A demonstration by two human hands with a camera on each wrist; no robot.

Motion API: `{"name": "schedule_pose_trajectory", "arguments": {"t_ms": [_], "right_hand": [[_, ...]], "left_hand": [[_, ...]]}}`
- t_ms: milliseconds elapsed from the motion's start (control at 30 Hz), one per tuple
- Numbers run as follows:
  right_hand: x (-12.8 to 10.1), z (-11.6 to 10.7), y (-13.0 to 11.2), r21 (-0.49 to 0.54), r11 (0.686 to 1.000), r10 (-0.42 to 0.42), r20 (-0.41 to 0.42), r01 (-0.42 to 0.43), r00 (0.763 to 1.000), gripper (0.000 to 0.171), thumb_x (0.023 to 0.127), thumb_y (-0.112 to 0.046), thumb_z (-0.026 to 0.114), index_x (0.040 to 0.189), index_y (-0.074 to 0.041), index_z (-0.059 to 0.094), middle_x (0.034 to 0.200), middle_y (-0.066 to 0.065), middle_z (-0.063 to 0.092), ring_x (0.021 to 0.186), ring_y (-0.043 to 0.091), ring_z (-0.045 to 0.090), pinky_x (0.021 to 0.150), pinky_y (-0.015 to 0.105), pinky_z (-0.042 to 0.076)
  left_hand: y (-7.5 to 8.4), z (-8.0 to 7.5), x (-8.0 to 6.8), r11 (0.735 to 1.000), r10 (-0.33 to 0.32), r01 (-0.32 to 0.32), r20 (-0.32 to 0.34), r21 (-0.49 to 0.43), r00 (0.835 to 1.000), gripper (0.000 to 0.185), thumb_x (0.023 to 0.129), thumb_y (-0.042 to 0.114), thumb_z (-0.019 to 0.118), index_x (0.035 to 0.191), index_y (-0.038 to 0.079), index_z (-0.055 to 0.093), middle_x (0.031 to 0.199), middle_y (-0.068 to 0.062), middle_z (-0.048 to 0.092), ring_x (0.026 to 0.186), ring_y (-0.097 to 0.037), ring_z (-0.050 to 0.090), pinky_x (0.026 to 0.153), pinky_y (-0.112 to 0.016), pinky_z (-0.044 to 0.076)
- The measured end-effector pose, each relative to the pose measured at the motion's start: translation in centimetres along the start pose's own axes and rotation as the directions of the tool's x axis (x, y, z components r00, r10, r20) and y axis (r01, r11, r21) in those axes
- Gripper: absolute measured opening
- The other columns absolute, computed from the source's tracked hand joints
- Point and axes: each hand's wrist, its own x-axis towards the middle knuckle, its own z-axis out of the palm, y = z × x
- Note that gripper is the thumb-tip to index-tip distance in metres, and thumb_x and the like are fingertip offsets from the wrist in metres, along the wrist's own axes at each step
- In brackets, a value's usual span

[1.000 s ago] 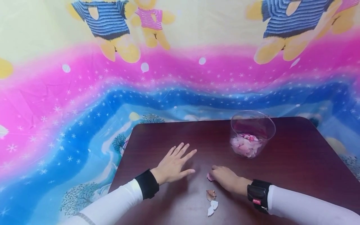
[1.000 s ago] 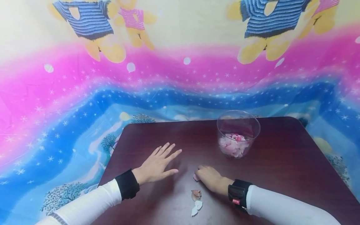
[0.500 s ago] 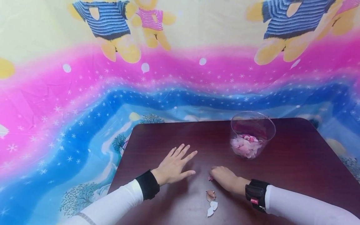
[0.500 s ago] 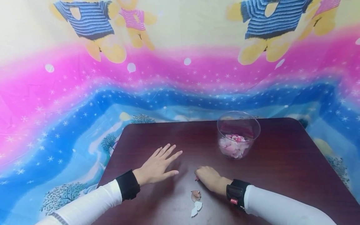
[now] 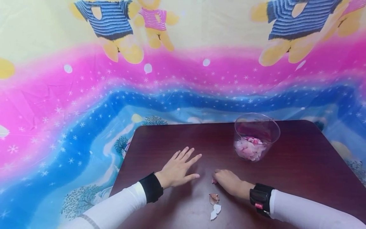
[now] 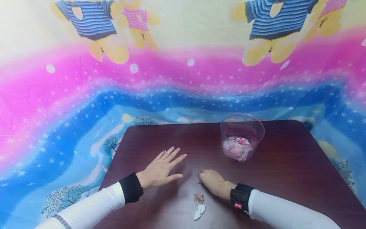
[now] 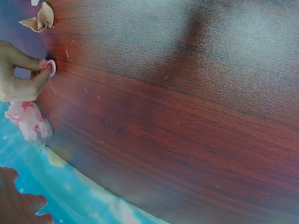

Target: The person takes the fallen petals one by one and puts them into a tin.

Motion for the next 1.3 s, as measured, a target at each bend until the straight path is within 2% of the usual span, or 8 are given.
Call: {"name": "schedule_pose_trajectory", "arguments": {"t_ms": [300,500,633,833,1000,1300], "right_hand": [[-0.1,0.3,0.2,-0.009,1.000,-0.021,-0.005,0.021,1.000,0.015,0.085,-0.005,0.073,0.075,-0.015,0.068,0.071,-0.004,0.059,0.066,0.012,0.063,0.059,0.027,0.050],[-0.1,-0.4,0.6,0.082,0.997,0.013,-0.007,-0.012,1.000,0.016,0.085,-0.006,0.072,0.074,-0.017,0.068,0.071,-0.008,0.057,0.065,0.006,0.058,0.059,0.025,0.049],[0.4,-1.9,0.7,0.120,0.993,0.024,-0.053,-0.018,0.998,0.013,0.085,-0.008,0.074,0.076,-0.017,0.071,0.072,-0.009,0.056,0.067,0.005,0.060,0.061,0.024,0.051],[1.5,-5.7,0.7,0.151,0.988,0.008,-0.151,0.015,0.989,0.012,0.085,-0.003,0.077,0.085,-0.014,0.073,0.079,-0.008,0.063,0.076,0.008,0.066,0.069,0.026,0.057],[2.0,-8.4,0.7,0.151,0.989,0.028,-0.184,0.000,0.982,0.012,0.086,-0.003,0.077,0.090,-0.015,0.074,0.082,-0.004,0.065,0.080,0.009,0.068,0.074,0.028,0.058],[2.0,-9.7,1.0,0.139,0.990,0.049,-0.191,-0.022,0.980,0.018,0.082,0.000,0.079,0.093,-0.014,0.075,0.084,-0.005,0.067,0.082,0.011,0.069,0.078,0.031,0.060]], "left_hand": [[-0.1,0.2,0.0,1.000,0.003,-0.003,0.001,0.003,1.000,0.076,0.099,0.068,0.042,0.162,0.034,0.020,0.169,-0.008,0.025,0.158,-0.030,0.021,0.124,-0.053,0.027],[-0.1,0.0,-0.1,1.000,0.006,-0.006,-0.010,-0.002,1.000,0.076,0.099,0.069,0.040,0.162,0.034,0.019,0.170,-0.008,0.023,0.159,-0.029,0.019,0.124,-0.054,0.027],[-0.4,-0.5,-0.2,1.000,0.000,0.000,-0.023,0.017,1.000,0.075,0.099,0.068,0.041,0.162,0.035,0.019,0.170,-0.008,0.023,0.159,-0.029,0.018,0.124,-0.054,0.026],[-0.8,-1.7,-0.2,1.000,-0.008,0.009,-0.030,0.027,1.000,0.076,0.099,0.068,0.040,0.163,0.034,0.018,0.170,-0.008,0.022,0.159,-0.030,0.018,0.125,-0.054,0.024],[-1.0,-2.6,0.0,1.000,-0.005,0.007,-0.040,0.029,0.999,0.077,0.099,0.069,0.040,0.163,0.035,0.017,0.171,-0.007,0.020,0.159,-0.029,0.016,0.126,-0.054,0.023],[-1.0,-3.3,0.1,0.999,-0.003,0.004,-0.036,0.040,0.999,0.077,0.098,0.070,0.038,0.163,0.035,0.016,0.170,-0.008,0.021,0.159,-0.030,0.017,0.125,-0.055,0.025]]}}
